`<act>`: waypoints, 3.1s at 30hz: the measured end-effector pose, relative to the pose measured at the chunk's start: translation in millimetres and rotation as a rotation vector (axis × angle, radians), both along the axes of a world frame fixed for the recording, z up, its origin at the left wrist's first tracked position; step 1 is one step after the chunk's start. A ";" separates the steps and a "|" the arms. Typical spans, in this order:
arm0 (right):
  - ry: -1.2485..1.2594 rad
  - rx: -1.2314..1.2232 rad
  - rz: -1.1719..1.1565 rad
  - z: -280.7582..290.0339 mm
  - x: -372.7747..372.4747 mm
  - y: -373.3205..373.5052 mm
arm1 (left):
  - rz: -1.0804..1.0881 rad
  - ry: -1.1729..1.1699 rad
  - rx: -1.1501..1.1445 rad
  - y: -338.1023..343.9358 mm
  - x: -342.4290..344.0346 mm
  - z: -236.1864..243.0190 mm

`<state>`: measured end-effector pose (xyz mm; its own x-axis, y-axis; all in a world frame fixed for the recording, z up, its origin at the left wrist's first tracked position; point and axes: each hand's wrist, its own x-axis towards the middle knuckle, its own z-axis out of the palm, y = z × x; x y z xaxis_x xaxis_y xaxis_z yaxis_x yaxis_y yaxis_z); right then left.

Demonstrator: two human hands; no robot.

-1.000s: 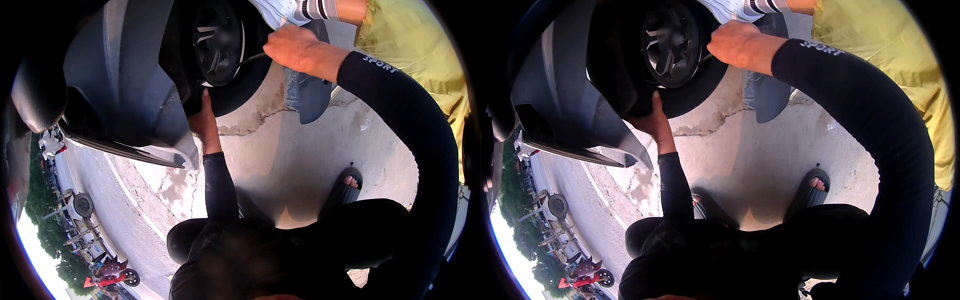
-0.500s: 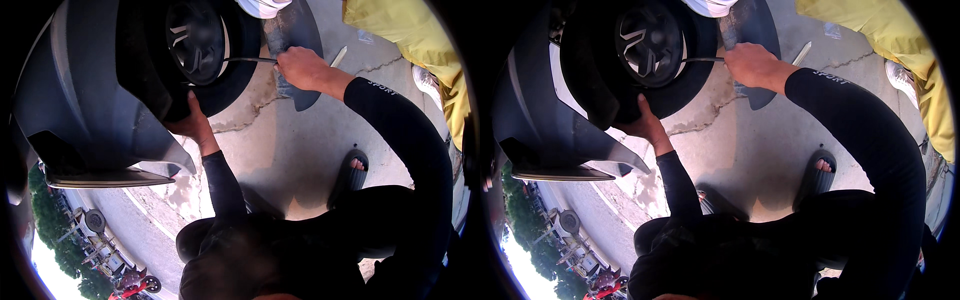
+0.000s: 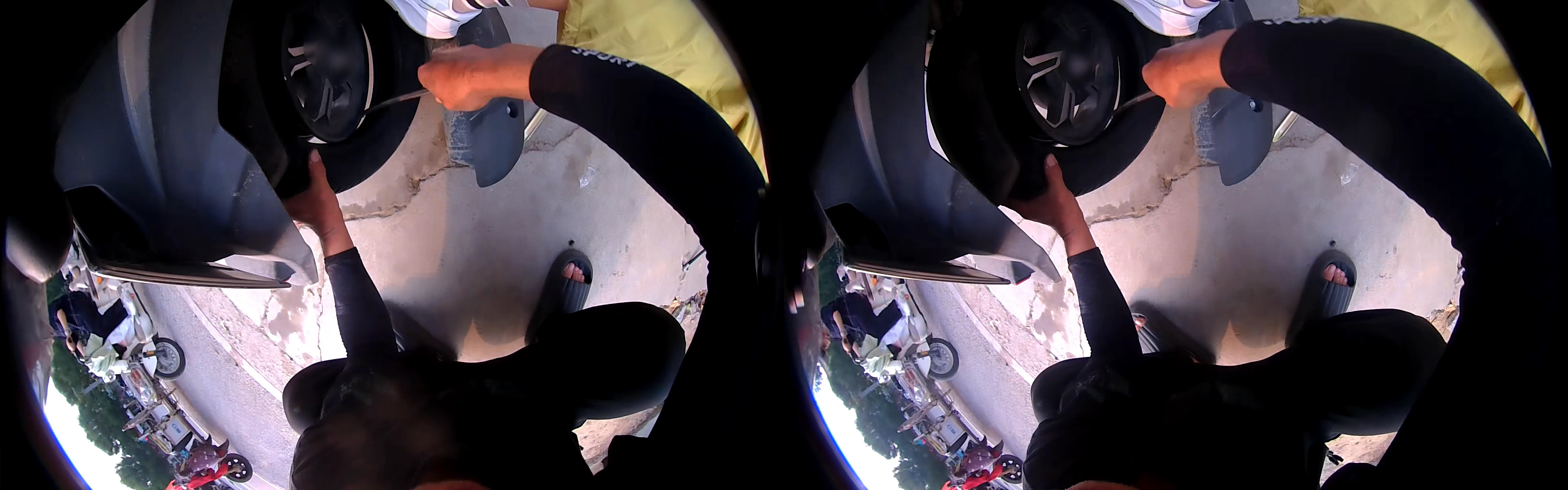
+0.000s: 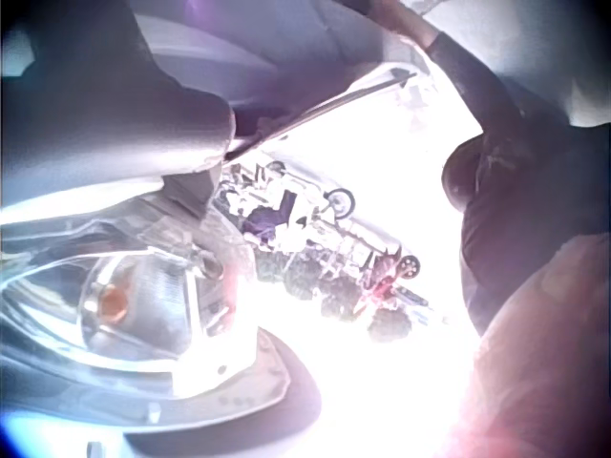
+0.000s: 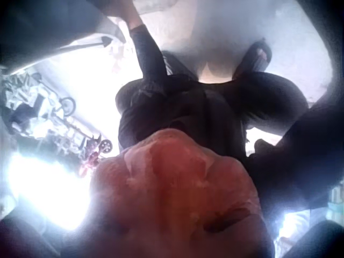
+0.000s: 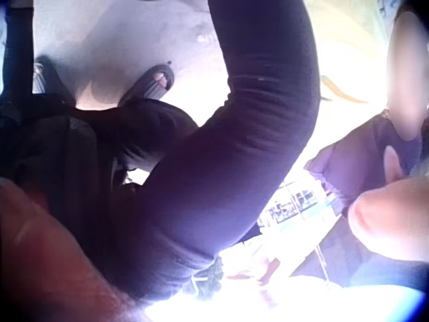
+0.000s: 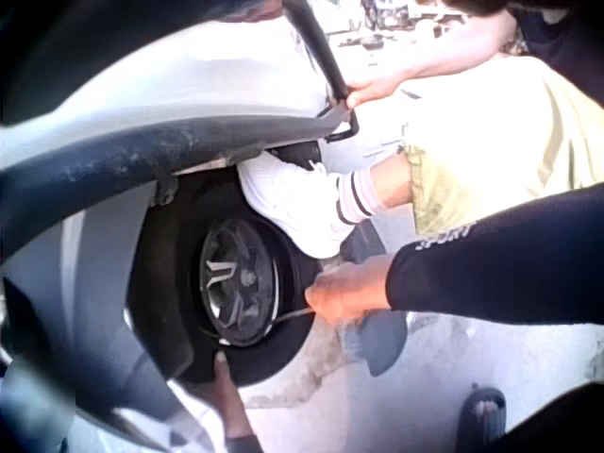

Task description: The person kneels beside a scooter and uses a metal tire lever to pry the tire bead away from the rim. They repeatedly insert the lever at different points around the wheel to loosen the tire, while another person stands nearby.

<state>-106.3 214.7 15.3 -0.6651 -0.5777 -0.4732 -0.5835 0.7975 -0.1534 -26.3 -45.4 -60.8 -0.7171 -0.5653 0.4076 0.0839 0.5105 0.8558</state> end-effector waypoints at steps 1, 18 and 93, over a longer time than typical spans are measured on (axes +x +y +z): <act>-0.037 -0.120 -0.165 -19.2 25.6 4.2 | 0.019 0.020 -0.029 -3.4 -1.9 0.6; -0.113 -0.698 -0.777 -107.5 136.1 -15.0 | -0.038 0.110 -0.073 -12.8 -3.9 -19.4; -0.132 -0.776 -1.011 -108.6 212.1 -128.1 | -0.231 -0.032 -0.056 -24.1 3.8 -0.2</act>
